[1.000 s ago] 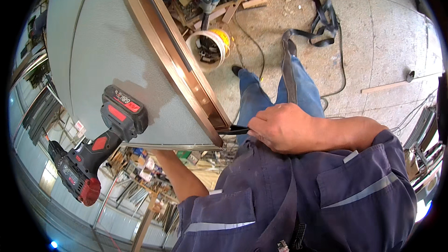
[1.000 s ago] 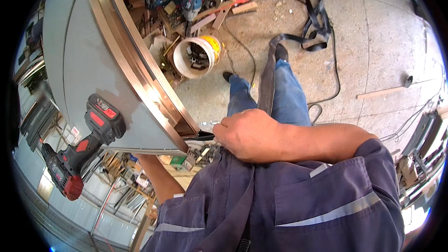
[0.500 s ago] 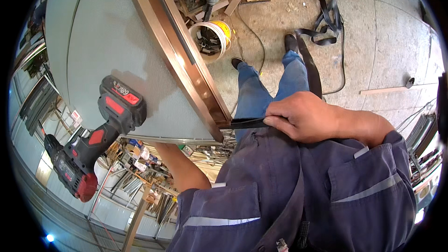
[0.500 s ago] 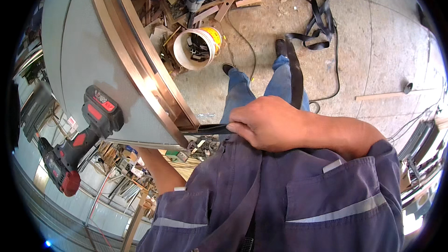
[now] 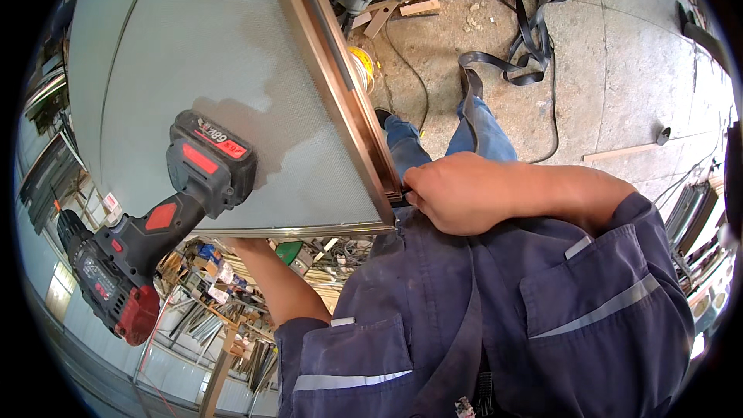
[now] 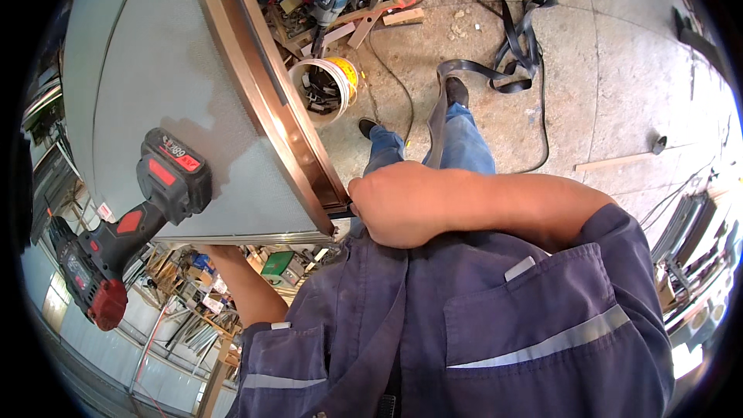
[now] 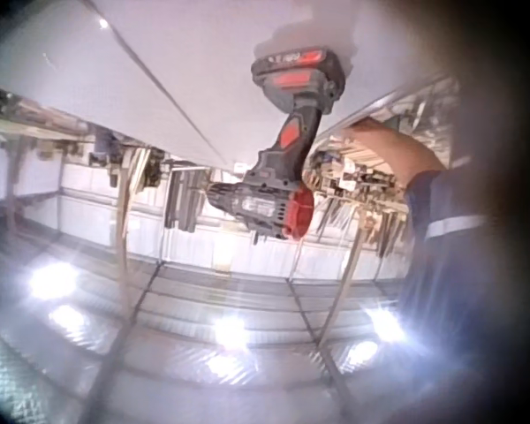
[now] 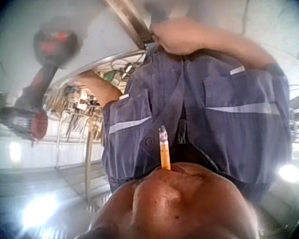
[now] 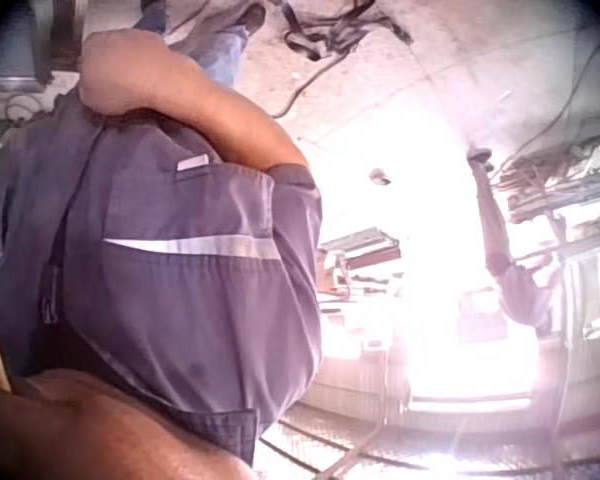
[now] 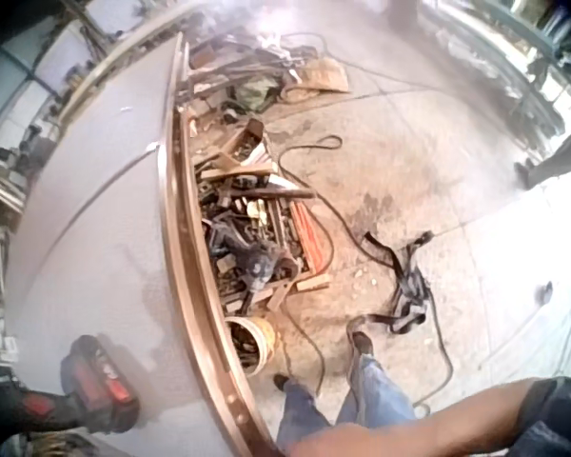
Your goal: The person installs a black rubber gasket along the edge of a large metal-framed screen panel. They repeatedly press the gasket into place, adjust its position, and use a utility knife to trim excess material. A cordless drill is visible on the panel but not used.
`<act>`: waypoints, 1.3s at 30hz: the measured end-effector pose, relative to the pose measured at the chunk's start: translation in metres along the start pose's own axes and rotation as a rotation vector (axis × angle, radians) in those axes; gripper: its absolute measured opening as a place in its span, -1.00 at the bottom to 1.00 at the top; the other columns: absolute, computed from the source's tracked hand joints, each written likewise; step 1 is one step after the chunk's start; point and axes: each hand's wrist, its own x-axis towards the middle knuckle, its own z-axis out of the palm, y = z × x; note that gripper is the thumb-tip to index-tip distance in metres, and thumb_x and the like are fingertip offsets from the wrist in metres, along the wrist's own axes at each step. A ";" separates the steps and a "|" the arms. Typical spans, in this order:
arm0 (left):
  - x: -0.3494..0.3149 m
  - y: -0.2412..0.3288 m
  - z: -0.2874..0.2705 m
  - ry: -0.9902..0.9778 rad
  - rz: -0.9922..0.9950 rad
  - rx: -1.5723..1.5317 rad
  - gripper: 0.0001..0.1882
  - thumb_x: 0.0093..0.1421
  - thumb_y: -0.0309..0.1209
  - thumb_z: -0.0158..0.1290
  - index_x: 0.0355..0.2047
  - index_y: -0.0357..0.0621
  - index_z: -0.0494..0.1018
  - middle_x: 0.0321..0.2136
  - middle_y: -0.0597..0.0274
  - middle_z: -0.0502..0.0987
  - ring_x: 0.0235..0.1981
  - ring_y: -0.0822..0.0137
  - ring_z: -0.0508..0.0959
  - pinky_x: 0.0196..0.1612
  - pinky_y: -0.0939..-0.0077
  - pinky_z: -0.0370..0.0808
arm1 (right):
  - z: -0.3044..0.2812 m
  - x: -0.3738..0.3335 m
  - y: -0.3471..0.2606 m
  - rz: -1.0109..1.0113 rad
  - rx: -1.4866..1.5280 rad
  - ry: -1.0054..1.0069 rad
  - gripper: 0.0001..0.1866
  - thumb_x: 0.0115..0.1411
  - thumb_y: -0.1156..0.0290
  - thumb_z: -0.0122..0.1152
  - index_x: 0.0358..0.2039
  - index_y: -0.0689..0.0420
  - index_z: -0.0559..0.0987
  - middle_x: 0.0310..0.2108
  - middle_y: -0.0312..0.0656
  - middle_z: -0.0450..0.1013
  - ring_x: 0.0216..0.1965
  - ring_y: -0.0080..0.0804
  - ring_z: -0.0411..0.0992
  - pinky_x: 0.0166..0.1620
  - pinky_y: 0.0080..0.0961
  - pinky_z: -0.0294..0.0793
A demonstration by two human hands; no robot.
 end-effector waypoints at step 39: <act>0.020 0.006 -0.003 0.027 -0.002 0.039 -0.71 0.23 -0.17 -0.14 -0.26 -0.12 0.37 -0.44 0.25 0.49 -0.57 0.35 0.44 -0.67 0.50 0.29 | 0.008 -0.054 0.019 -0.110 -0.131 0.343 -0.50 -0.02 0.17 0.28 -0.18 0.24 0.37 -0.41 -0.02 0.38 -0.36 -0.04 0.40 -0.30 -0.26 0.41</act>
